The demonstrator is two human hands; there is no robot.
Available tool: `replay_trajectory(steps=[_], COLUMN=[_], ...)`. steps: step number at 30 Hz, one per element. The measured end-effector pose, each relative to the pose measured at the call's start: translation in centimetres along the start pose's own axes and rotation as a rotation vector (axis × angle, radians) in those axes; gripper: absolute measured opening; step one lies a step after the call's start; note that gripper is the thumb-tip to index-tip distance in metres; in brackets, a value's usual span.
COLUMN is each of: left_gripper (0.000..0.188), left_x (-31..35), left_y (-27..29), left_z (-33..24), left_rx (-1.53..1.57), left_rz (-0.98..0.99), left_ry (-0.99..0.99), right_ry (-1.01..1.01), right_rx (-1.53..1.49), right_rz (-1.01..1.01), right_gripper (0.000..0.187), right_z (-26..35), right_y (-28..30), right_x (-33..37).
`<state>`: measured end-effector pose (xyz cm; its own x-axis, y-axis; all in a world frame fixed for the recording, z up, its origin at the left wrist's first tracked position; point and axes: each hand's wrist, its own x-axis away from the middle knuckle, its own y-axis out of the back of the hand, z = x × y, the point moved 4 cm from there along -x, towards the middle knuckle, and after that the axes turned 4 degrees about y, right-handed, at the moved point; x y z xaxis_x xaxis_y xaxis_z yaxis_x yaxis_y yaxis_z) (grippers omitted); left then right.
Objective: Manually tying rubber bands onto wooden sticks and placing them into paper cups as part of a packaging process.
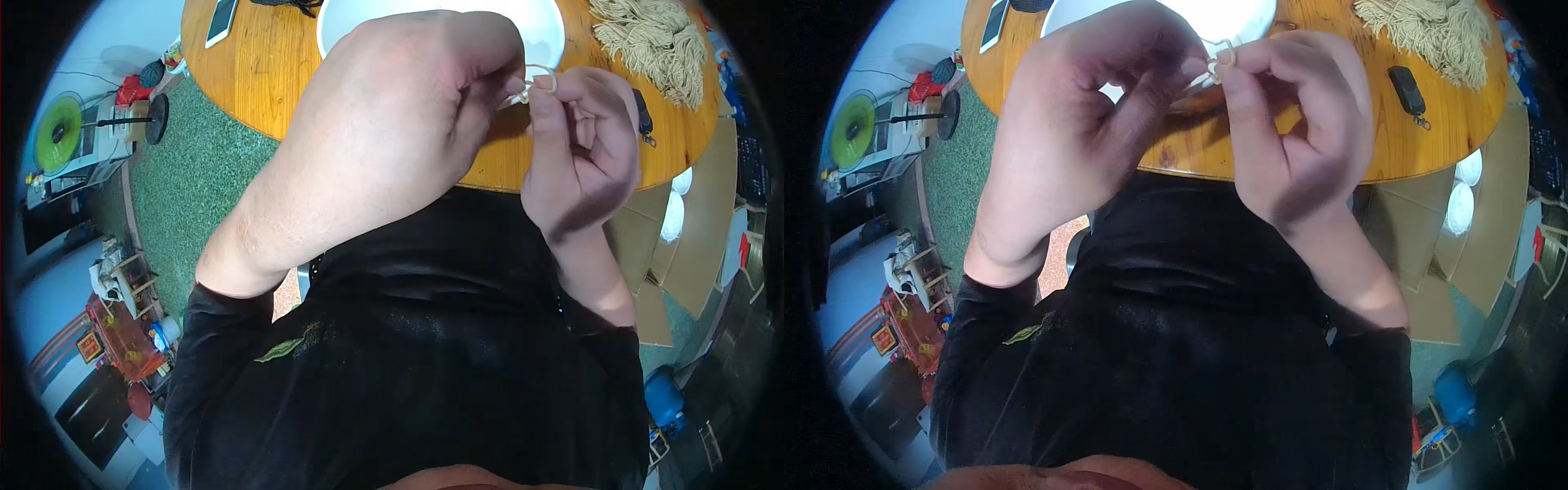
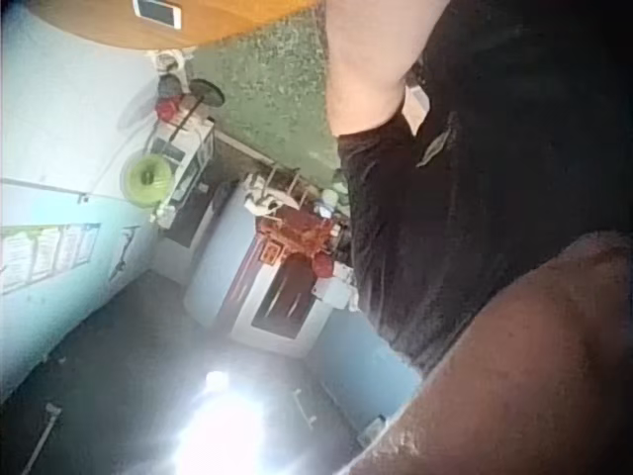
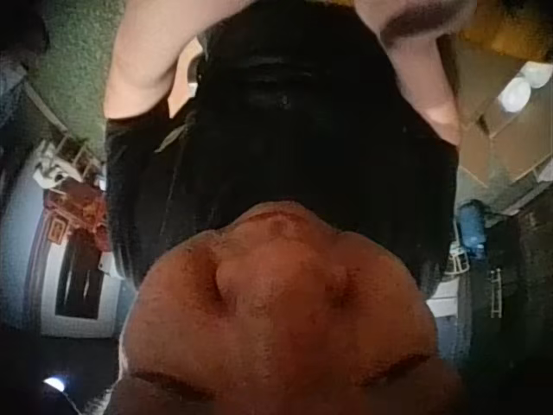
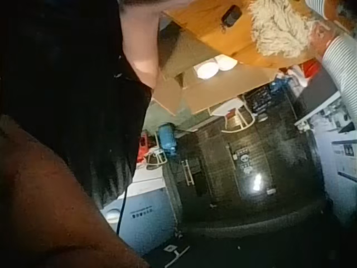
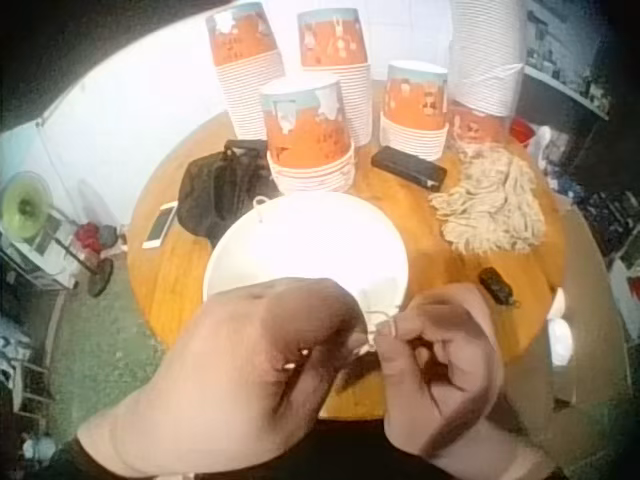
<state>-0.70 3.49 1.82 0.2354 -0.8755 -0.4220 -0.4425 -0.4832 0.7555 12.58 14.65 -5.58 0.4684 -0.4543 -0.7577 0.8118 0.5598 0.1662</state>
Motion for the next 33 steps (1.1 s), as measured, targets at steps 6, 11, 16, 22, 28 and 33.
replay_trajectory(steps=[6, 11, 16, 22, 28, 33], left_gripper=[0.005, 0.003, 0.007, 0.013, 0.01, 0.006], left_x=[0.3, 0.4, 0.5, 0.2, 0.2, 0.1], left_y=[0.6, 0.5, 0.6, 0.6, 0.4, 0.8], left_z=[0.0, -0.1, -0.1, -0.3, -0.4, 0.0], left_rx=[0.095, 0.031, -0.041, -0.122, -0.12, -0.056], left_rz=[-0.066, -0.015, 0.034, 0.088, 0.112, 0.124], left_ry=[0.013, 0.021, 0.034, 0.039, 0.045, 0.066], right_ry=[-0.227, -0.414, -0.43, -0.416, -0.483, -0.509], right_rx=[-0.339, -0.574, -0.498, -0.634, -0.674, -0.714], right_rz=[-0.046, -0.119, -0.09, -0.036, -0.142, -0.152], right_gripper=[0.007, 0.012, 0.015, 0.018, 0.013, 0.011], right_z=[0.3, -0.2, 0.4, 0.3, 1.1, 0.6], right_y=[-0.4, -0.3, -0.1, -0.1, -0.6, -0.8], right_x=[0.4, 1.0, 1.1, 1.4, 1.4, 1.2])
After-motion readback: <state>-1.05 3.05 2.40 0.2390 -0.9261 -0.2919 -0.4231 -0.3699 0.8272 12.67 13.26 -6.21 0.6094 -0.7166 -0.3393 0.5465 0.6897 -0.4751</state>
